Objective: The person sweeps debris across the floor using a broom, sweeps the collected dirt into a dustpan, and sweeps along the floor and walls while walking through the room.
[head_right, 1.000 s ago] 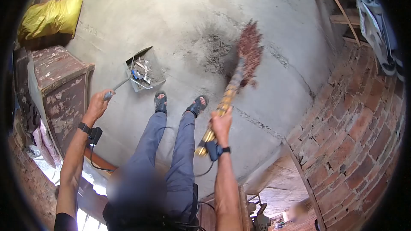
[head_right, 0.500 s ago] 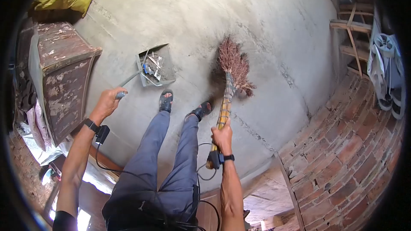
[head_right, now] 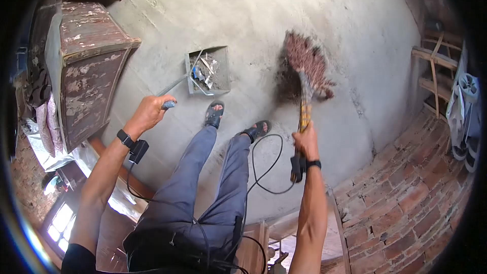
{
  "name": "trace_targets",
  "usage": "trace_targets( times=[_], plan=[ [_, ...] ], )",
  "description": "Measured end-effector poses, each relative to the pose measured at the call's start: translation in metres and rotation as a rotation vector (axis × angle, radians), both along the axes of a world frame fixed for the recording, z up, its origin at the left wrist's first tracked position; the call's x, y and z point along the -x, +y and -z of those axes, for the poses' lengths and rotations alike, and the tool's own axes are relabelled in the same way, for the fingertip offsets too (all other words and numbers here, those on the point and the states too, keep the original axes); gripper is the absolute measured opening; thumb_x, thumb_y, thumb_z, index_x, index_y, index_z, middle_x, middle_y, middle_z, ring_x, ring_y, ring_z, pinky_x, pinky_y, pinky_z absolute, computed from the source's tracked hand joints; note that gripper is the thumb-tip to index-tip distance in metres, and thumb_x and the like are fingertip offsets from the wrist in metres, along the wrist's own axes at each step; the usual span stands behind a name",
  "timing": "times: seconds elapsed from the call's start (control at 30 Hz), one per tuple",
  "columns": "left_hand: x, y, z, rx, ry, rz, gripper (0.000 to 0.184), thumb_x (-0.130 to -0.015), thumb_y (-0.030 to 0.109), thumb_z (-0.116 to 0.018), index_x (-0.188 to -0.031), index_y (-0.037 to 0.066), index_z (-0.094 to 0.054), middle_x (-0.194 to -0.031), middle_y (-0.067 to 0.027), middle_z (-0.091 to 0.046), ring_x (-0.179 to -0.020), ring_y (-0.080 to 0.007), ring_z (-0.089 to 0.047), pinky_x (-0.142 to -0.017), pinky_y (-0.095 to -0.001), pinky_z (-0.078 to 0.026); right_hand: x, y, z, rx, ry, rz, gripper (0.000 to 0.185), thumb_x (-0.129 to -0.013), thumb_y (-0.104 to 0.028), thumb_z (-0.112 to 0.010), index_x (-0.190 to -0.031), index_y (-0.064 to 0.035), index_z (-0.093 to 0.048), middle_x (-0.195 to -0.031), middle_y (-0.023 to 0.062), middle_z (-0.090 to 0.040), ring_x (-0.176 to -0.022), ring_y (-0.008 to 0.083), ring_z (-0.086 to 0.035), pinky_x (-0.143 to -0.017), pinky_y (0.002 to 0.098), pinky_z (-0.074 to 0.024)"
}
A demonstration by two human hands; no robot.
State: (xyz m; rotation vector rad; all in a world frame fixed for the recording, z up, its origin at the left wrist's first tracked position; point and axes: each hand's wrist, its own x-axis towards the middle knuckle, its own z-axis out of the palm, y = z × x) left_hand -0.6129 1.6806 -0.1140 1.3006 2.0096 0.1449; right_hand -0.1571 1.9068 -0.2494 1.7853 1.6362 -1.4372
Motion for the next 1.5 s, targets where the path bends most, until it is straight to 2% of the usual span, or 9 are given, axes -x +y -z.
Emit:
trace_targets(
  times=[0.3,0.37,0.57,0.73,0.97,1.17,1.37,1.43,1.5],
  plan=[
    [0.01,-0.04,-0.016,0.051,-0.03,-0.003,0.033,-0.079,-0.009,-0.061,-0.107,0.008,-0.067,-0.083,-0.0189,-0.068,-0.078,-0.0395,-0.067,-0.068,-0.0463,-0.052,0.077,-0.072,-0.155,0.176,0.229,0.298,0.085,-0.078,-0.002,-0.065,-0.156,-0.0048,-0.032,-0.074,0.0075,-0.064,-0.058,0.0161,-0.063,-0.051,0.032,-0.0525],
    [0.007,-0.051,-0.027,-0.032,0.021,-0.026,0.03,-0.081,-0.005,-0.063,-0.107,0.009,-0.07,-0.083,-0.0183,-0.07,-0.078,-0.039,-0.068,-0.068,-0.0476,-0.054,0.096,-0.078,-0.136,0.335,0.551,0.301,0.072,-0.081,-0.003,-0.064,-0.149,-0.0037,-0.04,-0.076,0.0068,-0.061,-0.058,0.0159,-0.062,-0.05,0.0312,-0.0524],
    [0.009,-0.109,-0.062,-0.046,-0.005,-0.172,0.034,-0.08,-0.007,-0.064,-0.11,0.009,-0.07,-0.094,-0.0185,-0.072,-0.085,-0.038,-0.07,-0.074,-0.0445,-0.055,0.216,-0.079,-0.052,0.236,0.685,0.109,0.063,-0.089,-0.011,-0.065,-0.148,-0.0056,-0.043,-0.077,0.0043,-0.061,-0.059,0.0139,-0.061,-0.05,0.0309,-0.0528],
    [-0.01,-0.137,-0.075,0.057,0.036,-0.231,0.034,-0.081,-0.009,-0.06,-0.111,0.005,-0.068,-0.094,-0.0172,-0.072,-0.082,-0.03,-0.072,-0.073,-0.0375,-0.055,0.207,-0.056,0.018,0.554,0.669,0.238,0.061,-0.091,-0.021,-0.072,-0.145,-0.0065,-0.048,-0.074,0.0051,-0.061,-0.056,0.0149,-0.061,-0.046,0.0329,-0.0521],
    [-0.035,-0.138,-0.08,0.168,0.015,-0.47,0.026,-0.091,0.001,-0.064,-0.115,0.008,-0.07,-0.1,-0.0169,-0.073,-0.092,-0.0338,-0.072,-0.077,-0.0383,-0.055,-0.018,-0.064,-0.012,0.451,0.29,0.386,0.059,-0.093,-0.023,-0.071,-0.148,-0.0134,-0.05,-0.073,0.0046,-0.061,-0.056,0.0156,-0.061,-0.047,0.0325,-0.0525],
    [-0.041,-0.128,-0.08,0.045,0.014,-0.389,0.019,-0.094,0.004,-0.063,-0.112,0.005,-0.07,-0.097,-0.0175,-0.073,-0.088,-0.0344,-0.072,-0.076,-0.0364,-0.055,-0.083,-0.082,-0.061,0.299,0.215,0.374,0.06,-0.093,-0.023,-0.07,-0.147,-0.0072,-0.051,-0.07,0.0043,-0.061,-0.055,0.0146,-0.061,-0.047,0.0315,-0.0527],
    [-0.056,-0.079,-0.082,0.18,-0.079,-0.421,0.019,-0.093,0.001,-0.062,-0.112,0.003,-0.068,-0.091,-0.017,-0.072,-0.077,-0.0262,-0.07,-0.072,-0.0316,-0.052,-0.031,-0.082,-0.079,0.287,0.462,0.459,0.065,-0.09,-0.017,-0.073,-0.15,-0.0082,-0.048,-0.076,0.0039,-0.064,-0.056,0.0123,-0.059,-0.048,0.0291,-0.0521],
    [-0.064,-0.063,-0.072,0.014,-0.113,-0.376,0.013,-0.1,0.01,-0.062,-0.108,0.001,-0.069,-0.081,-0.0083,-0.067,-0.072,-0.0094,-0.056,-0.066,-0.0278,-0.048,0.012,-0.058,-0.049,0.2,0.586,0.406,0.061,-0.091,-0.016,-0.071,-0.148,-0.0077,-0.049,-0.075,0.003,-0.063,-0.056,0.0122,-0.06,-0.048,0.0292,-0.0519],
    [-0.072,-0.046,-0.068,0.022,-0.112,-0.327,0.015,-0.097,0.005,-0.062,-0.111,0.002,-0.068,-0.085,-0.0133,-0.069,-0.074,-0.0166,-0.063,-0.069,-0.0294,-0.05,0.06,-0.022,-0.03,0.13,0.665,0.355,0.053,-0.095,-0.018,-0.067,-0.144,-0.0065,-0.051,-0.072,0.0034,-0.061,-0.056,0.0126,-0.06,-0.048,0.0296,-0.052]
  ],
)
